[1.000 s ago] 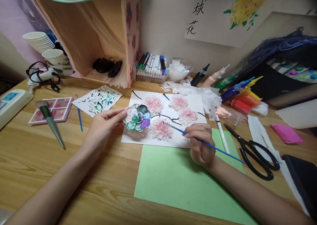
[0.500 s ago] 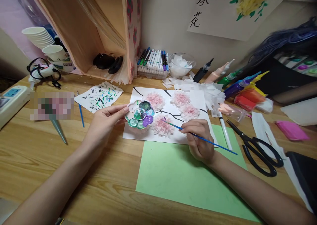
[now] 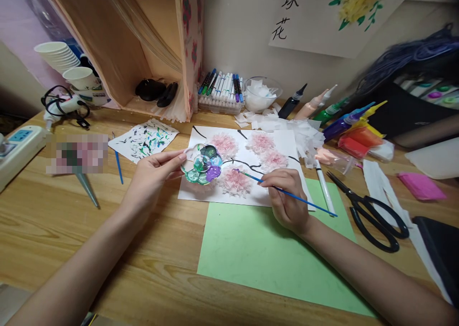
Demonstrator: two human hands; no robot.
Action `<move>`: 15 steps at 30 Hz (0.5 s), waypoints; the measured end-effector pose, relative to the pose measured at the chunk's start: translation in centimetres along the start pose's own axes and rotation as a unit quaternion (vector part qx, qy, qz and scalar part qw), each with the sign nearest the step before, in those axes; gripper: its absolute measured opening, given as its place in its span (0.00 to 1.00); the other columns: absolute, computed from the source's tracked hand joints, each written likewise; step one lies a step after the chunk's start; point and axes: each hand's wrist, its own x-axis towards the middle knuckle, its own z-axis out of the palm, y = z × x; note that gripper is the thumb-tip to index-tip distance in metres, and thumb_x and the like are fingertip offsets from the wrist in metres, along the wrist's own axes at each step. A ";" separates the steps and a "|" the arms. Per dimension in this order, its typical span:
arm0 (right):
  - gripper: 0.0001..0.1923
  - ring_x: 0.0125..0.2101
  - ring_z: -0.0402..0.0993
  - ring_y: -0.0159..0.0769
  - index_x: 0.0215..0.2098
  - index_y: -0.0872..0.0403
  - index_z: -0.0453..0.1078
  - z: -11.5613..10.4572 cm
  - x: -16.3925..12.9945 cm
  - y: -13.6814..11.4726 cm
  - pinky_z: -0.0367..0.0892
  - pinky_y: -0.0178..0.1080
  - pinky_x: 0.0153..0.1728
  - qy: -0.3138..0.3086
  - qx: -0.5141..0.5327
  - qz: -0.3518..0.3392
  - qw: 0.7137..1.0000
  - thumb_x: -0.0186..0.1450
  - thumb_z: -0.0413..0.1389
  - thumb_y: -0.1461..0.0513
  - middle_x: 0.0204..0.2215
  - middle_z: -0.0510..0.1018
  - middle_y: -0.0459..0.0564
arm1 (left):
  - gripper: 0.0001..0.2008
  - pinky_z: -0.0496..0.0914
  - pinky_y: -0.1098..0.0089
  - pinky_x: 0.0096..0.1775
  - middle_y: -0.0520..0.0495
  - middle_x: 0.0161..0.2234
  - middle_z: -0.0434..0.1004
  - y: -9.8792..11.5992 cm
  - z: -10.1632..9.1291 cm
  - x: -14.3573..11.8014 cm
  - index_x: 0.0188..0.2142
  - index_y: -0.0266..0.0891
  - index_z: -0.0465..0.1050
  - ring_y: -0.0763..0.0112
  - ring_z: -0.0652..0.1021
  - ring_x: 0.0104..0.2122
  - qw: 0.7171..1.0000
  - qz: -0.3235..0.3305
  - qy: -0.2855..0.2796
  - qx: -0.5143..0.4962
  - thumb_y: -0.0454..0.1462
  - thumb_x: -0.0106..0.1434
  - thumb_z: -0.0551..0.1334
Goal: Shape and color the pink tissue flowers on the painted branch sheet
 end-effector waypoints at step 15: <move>0.13 0.35 0.71 0.40 0.43 0.49 0.66 -0.3 -0.1 -0.2 0.65 0.44 0.35 0.020 0.031 -0.023 0.999 0.63 0.50 0.69 0.31 0.77 0.48 | 0.15 0.75 0.78 0.36 0.48 0.35 0.83 0.2 0.1 -0.1 0.34 0.43 0.82 0.73 0.81 0.34 1.000 0.002 0.004 -0.003 0.43 0.46 0.74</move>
